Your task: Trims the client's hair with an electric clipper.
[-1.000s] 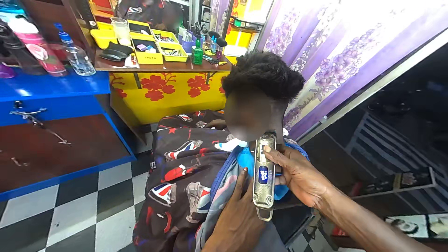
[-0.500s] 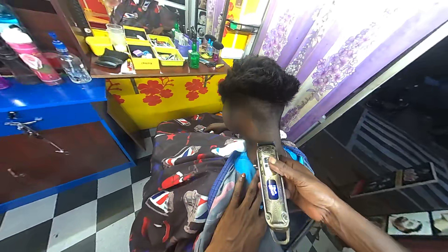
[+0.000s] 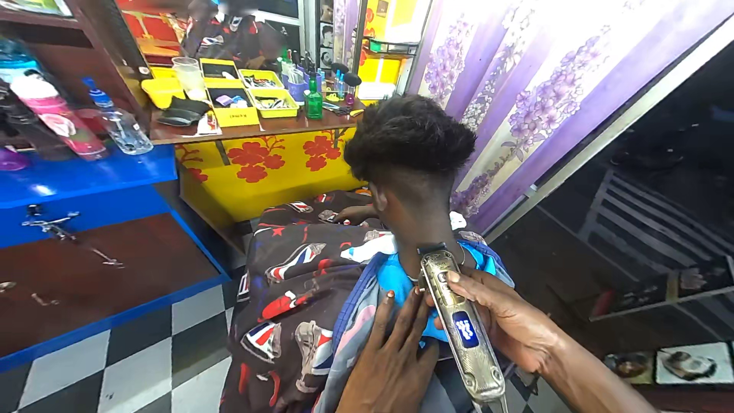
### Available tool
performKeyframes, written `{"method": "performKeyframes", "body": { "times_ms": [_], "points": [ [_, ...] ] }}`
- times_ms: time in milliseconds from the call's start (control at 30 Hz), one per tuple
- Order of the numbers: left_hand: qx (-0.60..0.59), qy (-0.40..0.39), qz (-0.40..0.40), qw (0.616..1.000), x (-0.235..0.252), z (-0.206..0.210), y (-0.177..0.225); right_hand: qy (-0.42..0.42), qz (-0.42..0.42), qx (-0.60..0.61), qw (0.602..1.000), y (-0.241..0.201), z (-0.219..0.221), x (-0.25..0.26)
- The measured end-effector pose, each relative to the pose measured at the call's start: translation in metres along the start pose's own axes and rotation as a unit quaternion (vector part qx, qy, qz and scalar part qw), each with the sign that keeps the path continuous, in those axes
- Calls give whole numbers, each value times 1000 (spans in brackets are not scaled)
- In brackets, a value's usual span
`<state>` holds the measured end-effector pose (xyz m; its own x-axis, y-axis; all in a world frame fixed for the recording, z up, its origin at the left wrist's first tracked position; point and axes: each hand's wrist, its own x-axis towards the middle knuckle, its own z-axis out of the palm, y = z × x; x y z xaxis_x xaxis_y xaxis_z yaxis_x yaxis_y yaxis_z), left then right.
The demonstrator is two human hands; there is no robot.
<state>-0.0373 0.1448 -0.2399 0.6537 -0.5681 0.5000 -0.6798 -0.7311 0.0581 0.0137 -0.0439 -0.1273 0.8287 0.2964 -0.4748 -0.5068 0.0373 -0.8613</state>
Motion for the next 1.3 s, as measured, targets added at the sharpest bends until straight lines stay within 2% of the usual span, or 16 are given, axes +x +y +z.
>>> {"method": "performKeyframes", "body": {
  "times_ms": [133,233,333,467,667,800,900,967,1100,1300],
  "points": [
    [6,-3,4,1000,0,-1,0,18,-42,-12,999,-8,1,10],
    [2,1,6,1000,0,1,0,19,-86,-64,994,-15,-4,18],
    [15,2,6,1000,-1,2,-1,-6,-51,-106,993,-15,-19,7],
    [27,3,2,1000,-1,6,0,-19,1,-48,999,-6,-29,-4],
    [34,7,3,999,-1,6,0,-12,-24,-33,999,-15,-25,8],
    [28,10,3,1000,-1,7,1,2,-63,-114,991,-27,-15,17],
    [26,19,1,999,-2,8,1,26,-85,-225,970,-42,-10,11],
    [22,21,-2,1000,-2,8,1,26,-54,-279,959,-51,-19,1],
    [18,28,-1,999,-3,10,1,23,40,-288,956,-64,-31,-6],
    [-12,41,-3,999,-5,11,1,30,68,-329,941,-81,-8,0]
  ]
}}
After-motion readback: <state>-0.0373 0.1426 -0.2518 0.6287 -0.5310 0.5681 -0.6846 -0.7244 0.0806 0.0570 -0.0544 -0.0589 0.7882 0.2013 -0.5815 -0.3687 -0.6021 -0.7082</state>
